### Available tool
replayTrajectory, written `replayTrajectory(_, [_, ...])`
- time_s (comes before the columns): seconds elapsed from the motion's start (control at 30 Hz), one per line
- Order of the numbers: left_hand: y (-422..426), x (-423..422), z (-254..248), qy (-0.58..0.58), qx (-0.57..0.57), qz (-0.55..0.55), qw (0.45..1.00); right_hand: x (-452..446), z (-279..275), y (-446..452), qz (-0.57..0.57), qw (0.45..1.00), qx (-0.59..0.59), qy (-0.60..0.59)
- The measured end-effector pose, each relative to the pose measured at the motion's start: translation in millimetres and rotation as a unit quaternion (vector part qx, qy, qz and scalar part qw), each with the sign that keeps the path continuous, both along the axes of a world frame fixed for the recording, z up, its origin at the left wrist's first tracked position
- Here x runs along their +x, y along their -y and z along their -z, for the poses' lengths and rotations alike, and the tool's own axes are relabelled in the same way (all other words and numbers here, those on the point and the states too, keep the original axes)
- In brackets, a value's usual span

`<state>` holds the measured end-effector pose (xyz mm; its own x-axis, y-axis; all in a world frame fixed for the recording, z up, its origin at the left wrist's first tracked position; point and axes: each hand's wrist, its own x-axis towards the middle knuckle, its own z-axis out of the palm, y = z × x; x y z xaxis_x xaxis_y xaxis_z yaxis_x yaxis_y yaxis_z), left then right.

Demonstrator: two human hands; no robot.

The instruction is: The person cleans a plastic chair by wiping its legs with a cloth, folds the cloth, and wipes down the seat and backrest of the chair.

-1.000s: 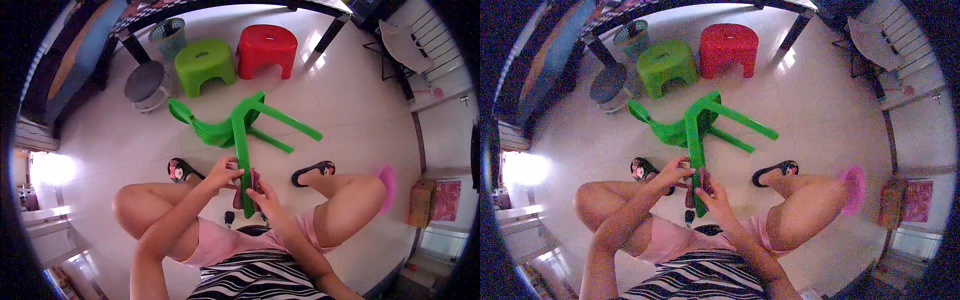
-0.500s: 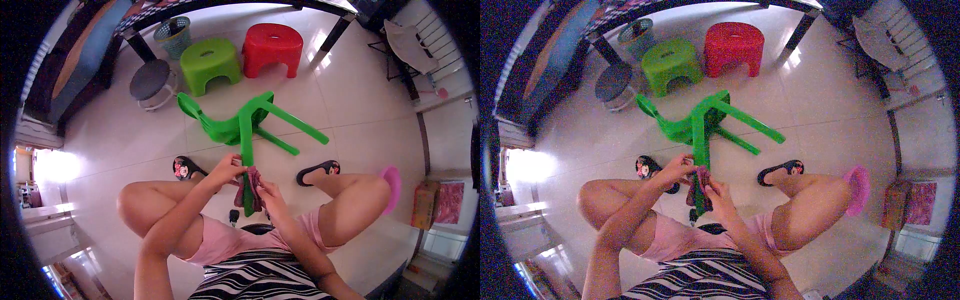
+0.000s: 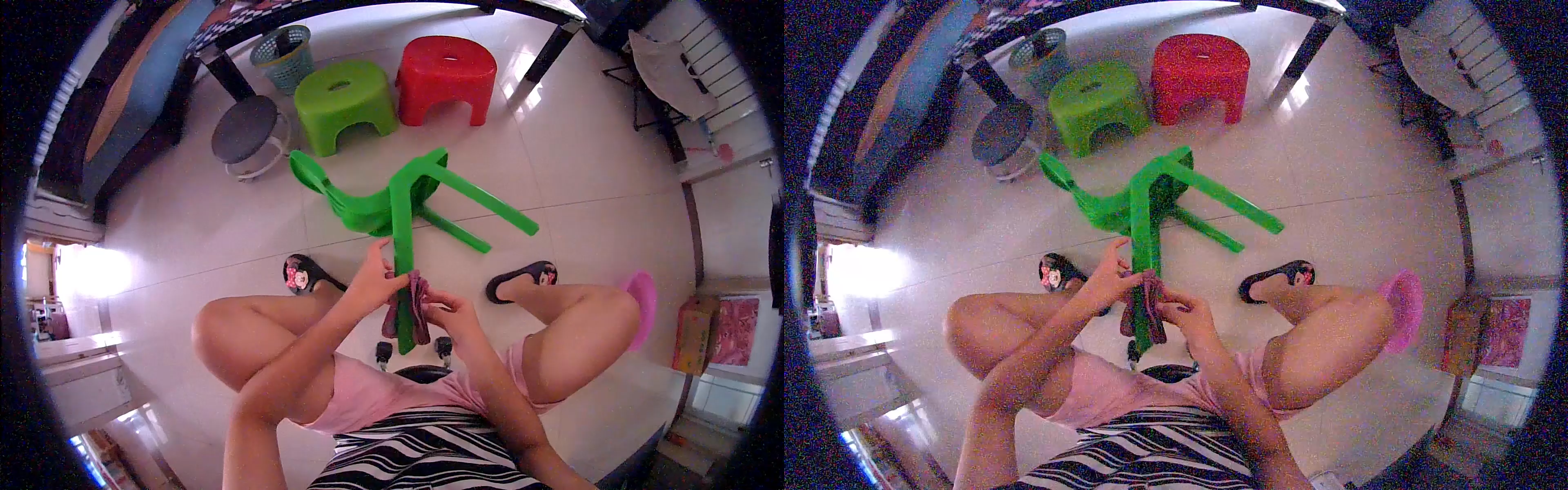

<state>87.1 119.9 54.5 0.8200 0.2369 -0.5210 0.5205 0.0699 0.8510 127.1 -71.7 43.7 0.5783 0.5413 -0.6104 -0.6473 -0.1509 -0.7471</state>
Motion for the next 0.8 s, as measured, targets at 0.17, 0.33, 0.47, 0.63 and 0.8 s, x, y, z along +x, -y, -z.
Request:
replayTrajectory(0.17, [1.4, -0.3, 15.2, 0.047, 0.095, 0.014, 0.994, -3.7, 7.4, -0.9, 0.033, 0.999, 0.011, -0.011])
replayTrajectory(0.33, [2.7, 4.6, 8.7, 0.015, 0.130, 0.020, 0.991, -8.4, 20.4, -6.0, 0.068, 0.996, 0.018, -0.052])
replayTrajectory(0.47, [3.1, -0.3, 6.6, 0.015, 0.180, 0.048, 0.982, -15.7, 48.0, -12.7, 0.066, 0.985, 0.134, -0.091])
replayTrajectory(0.63, [-0.8, -0.7, 3.8, 0.021, 0.193, 0.059, 0.979, -24.0, 72.5, -24.9, -0.033, 0.940, 0.256, -0.224])
replayTrajectory(0.8, [-4.0, -2.7, 5.6, 0.029, 0.232, 0.068, 0.970, -26.4, 23.7, -41.5, -0.060, 0.923, 0.269, -0.267])
